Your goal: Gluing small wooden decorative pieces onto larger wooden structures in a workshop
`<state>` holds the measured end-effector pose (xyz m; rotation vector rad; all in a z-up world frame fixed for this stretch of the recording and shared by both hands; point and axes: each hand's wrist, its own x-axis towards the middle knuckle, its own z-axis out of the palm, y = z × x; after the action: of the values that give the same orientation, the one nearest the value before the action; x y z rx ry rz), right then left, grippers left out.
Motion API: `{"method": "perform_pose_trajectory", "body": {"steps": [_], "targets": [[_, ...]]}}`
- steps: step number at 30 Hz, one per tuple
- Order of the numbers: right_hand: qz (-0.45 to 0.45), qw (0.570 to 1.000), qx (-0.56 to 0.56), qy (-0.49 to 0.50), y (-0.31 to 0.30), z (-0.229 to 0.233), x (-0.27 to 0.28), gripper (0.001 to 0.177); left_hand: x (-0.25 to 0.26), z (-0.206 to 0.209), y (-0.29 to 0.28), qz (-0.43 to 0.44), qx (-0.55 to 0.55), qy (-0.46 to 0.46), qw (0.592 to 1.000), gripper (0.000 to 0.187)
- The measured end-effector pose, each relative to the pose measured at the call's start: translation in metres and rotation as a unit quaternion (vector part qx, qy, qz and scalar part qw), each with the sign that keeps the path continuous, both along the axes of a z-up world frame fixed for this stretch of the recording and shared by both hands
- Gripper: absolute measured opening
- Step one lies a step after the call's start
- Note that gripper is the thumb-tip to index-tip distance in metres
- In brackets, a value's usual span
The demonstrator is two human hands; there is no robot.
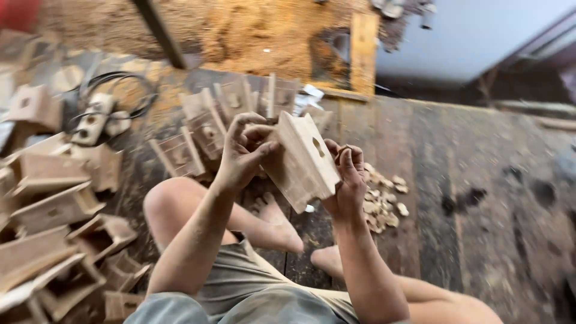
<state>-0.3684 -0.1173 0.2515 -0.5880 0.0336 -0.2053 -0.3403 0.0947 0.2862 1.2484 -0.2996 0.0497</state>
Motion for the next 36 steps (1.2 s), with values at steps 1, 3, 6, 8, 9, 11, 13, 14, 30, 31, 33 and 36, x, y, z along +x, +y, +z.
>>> {"method": "perform_pose_trajectory", "body": {"steps": [1,3,6,8,9,11,13,14,30,31,33,36], "targets": [[-0.015,1.0,-0.005,0.003,-0.004,0.0,-0.003,0.017,0.003,-0.007,-0.021,-0.015,-0.005,0.003,1.0,0.046],[-0.099,0.992,-0.054,0.051,-0.007,0.001,-0.007,0.015,0.004,-0.018,-0.056,0.172,0.03,0.024,0.984,0.104],[-0.162,0.983,-0.06,0.063,-0.01,-0.009,-0.011,0.013,-0.026,0.008,-0.1,0.117,-0.02,0.143,0.983,0.125],[-0.168,0.981,-0.074,0.059,-0.019,-0.019,-0.011,0.012,-0.015,-0.021,-0.096,0.037,-0.101,0.156,0.982,0.116],[-0.176,0.979,-0.087,0.058,-0.024,-0.025,-0.013,0.012,-0.012,-0.036,-0.095,-0.047,-0.18,0.168,0.968,0.112],[-0.165,0.98,-0.093,0.057,-0.026,-0.024,-0.011,0.013,-0.016,-0.028,-0.09,-0.059,-0.22,0.191,0.955,0.116],[-0.157,0.981,-0.096,0.052,-0.029,-0.027,-0.009,0.014,-0.014,-0.053,-0.094,-0.074,-0.256,0.209,0.941,0.124],[-0.155,0.98,-0.111,0.052,-0.032,-0.032,-0.009,0.012,-0.011,-0.082,-0.099,-0.078,-0.285,0.238,0.925,0.107],[-0.059,0.913,-0.401,-0.052,-0.066,-0.058,-0.012,0.028,-0.007,-0.065,-0.073,-0.105,-0.178,0.228,0.951,0.103],[-0.057,0.913,-0.401,-0.052,-0.065,-0.052,-0.012,0.028,-0.005,-0.069,-0.069,-0.103,-0.179,0.229,0.951,0.103],[-0.062,0.884,-0.456,-0.081,-0.065,-0.04,-0.013,0.009,-0.001,-0.077,-0.062,-0.126,-0.125,0.225,0.958,0.13],[-0.071,0.831,-0.536,-0.13,-0.063,-0.02,-0.011,0.009,-0.001,-0.092,-0.067,-0.109,-0.084,0.211,0.968,0.114]]}}
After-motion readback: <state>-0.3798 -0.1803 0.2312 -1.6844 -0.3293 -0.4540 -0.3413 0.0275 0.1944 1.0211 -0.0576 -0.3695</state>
